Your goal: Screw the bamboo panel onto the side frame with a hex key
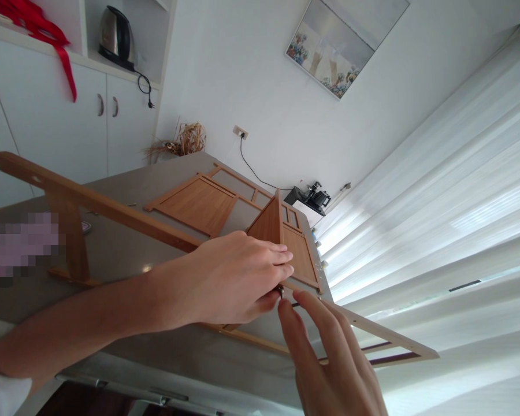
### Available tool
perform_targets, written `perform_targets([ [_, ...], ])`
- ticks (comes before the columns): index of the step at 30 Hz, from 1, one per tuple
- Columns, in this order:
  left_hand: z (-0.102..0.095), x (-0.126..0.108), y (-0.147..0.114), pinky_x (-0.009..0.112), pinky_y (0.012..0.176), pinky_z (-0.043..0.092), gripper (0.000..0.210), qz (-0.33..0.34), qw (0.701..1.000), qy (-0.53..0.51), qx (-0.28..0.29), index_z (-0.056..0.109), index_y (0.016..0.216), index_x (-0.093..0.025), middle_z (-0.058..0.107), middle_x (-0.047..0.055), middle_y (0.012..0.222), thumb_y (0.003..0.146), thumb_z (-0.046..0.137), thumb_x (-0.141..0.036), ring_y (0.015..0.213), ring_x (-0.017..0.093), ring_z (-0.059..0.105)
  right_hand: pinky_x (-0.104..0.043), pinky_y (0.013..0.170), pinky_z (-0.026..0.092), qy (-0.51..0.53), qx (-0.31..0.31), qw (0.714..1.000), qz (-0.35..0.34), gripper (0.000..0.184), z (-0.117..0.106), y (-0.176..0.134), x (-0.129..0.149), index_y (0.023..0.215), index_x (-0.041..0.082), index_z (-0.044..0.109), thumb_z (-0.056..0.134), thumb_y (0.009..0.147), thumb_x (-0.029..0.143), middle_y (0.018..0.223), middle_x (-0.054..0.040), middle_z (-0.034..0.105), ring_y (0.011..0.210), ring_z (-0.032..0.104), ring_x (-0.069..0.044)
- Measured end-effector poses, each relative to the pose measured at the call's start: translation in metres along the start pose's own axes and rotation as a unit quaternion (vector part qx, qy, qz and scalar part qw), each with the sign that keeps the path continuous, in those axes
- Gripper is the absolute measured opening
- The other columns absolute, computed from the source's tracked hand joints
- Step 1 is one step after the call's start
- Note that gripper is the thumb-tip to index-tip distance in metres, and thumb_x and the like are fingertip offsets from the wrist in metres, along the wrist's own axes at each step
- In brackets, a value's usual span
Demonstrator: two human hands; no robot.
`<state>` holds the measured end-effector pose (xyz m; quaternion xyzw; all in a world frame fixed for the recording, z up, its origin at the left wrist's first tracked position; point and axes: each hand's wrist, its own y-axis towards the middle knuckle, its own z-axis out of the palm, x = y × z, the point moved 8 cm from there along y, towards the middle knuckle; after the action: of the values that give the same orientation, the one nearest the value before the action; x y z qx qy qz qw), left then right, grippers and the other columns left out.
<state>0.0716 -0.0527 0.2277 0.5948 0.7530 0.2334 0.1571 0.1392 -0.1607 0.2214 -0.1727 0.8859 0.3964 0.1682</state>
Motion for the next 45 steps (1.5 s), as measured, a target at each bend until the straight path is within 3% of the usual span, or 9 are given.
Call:
perform_targets([
  [3, 0.000, 0.000, 0.000, 0.032, 0.091, 0.057, 0.038, 0.002, 1.000, 0.004, 0.001, 0.068, 0.134, -0.016, 0.068, 0.001, 0.143, 0.107, 0.048, -0.034, 0.132, 0.019, 0.064, -0.029, 0.086, 0.062, -0.005, -0.001, 1.000, -0.030, 0.026, -0.004, 0.006, 0.001, 0.110, 0.015, 0.073, 0.050, 0.099, 0.010, 0.120, -0.0138, 0.073, 0.110, 0.073, -0.023],
  [8, -0.001, 0.000, 0.000, 0.031, 0.090, 0.057, 0.039, 0.000, 1.000, 0.003, -0.001, 0.067, 0.135, -0.016, 0.068, 0.001, 0.143, 0.108, 0.046, -0.035, 0.132, 0.018, 0.064, -0.029, 0.089, 0.061, -0.010, -0.001, 0.998, -0.054, 0.027, -0.006, 0.011, 0.006, 0.112, 0.016, 0.072, 0.049, 0.099, 0.011, 0.117, -0.0139, 0.074, 0.108, 0.072, -0.022],
  [14, 0.000, 0.000, 0.000, 0.032, 0.088, 0.057, 0.036, 0.001, 1.000, 0.006, -0.005, 0.069, 0.132, -0.016, 0.069, 0.000, 0.141, 0.107, 0.049, -0.033, 0.130, 0.018, 0.065, -0.029, 0.080, 0.060, 0.011, -0.021, 1.000, 0.016, 0.038, -0.006, 0.006, 0.000, 0.112, 0.014, 0.072, 0.039, 0.099, 0.001, 0.114, -0.0120, 0.073, 0.103, 0.072, -0.022],
  [19, -0.001, -0.001, 0.000, 0.031, 0.087, 0.057, 0.035, 0.003, 1.000, 0.011, -0.010, 0.070, 0.130, -0.016, 0.069, 0.000, 0.142, 0.106, 0.050, -0.032, 0.131, 0.017, 0.064, -0.025, 0.077, 0.056, 0.044, -0.007, 0.997, 0.069, 0.027, -0.003, -0.002, -0.009, 0.118, 0.021, 0.073, 0.060, 0.099, 0.007, 0.114, -0.0052, 0.072, 0.098, 0.073, -0.016],
  [25, 0.000, -0.001, 0.001, 0.030, 0.089, 0.056, 0.035, 0.003, 1.000, 0.012, -0.001, 0.070, 0.129, -0.018, 0.068, 0.000, 0.143, 0.107, 0.050, -0.034, 0.133, 0.016, 0.062, -0.024, 0.076, 0.054, 0.011, -0.050, 0.994, 0.098, 0.027, -0.003, -0.007, -0.008, 0.116, 0.022, 0.074, 0.062, 0.099, 0.006, 0.111, -0.0028, 0.073, 0.085, 0.072, -0.011],
  [31, 0.000, 0.000, 0.001, 0.029, 0.089, 0.056, 0.034, -0.004, 1.000, 0.003, 0.005, 0.069, 0.131, -0.018, 0.069, -0.001, 0.142, 0.106, 0.050, -0.032, 0.132, 0.016, 0.064, -0.025, 0.080, 0.053, 0.017, -0.072, 0.994, 0.084, 0.024, -0.005, -0.005, -0.004, 0.111, 0.020, 0.073, 0.063, 0.097, 0.003, 0.107, -0.0055, 0.071, 0.091, 0.070, -0.013],
  [41, 0.001, 0.001, 0.001, 0.030, 0.089, 0.057, 0.033, -0.004, 1.000, 0.001, 0.003, 0.069, 0.131, -0.018, 0.069, 0.001, 0.141, 0.106, 0.051, -0.031, 0.129, 0.018, 0.066, -0.027, 0.087, 0.054, 0.049, -0.037, 0.996, 0.061, 0.027, -0.001, -0.007, -0.007, 0.118, 0.017, 0.071, 0.062, 0.097, 0.003, 0.117, -0.0083, 0.069, 0.104, 0.069, -0.018],
  [45, 0.000, 0.000, 0.001, 0.029, 0.090, 0.057, 0.034, -0.001, 1.000, 0.004, 0.001, 0.069, 0.131, -0.017, 0.070, 0.001, 0.140, 0.106, 0.051, -0.031, 0.129, 0.018, 0.066, -0.030, 0.092, 0.055, 0.035, -0.037, 0.998, 0.028, 0.035, -0.001, -0.004, -0.002, 0.118, 0.014, 0.071, 0.050, 0.096, -0.004, 0.118, -0.0113, 0.070, 0.109, 0.070, -0.021],
])
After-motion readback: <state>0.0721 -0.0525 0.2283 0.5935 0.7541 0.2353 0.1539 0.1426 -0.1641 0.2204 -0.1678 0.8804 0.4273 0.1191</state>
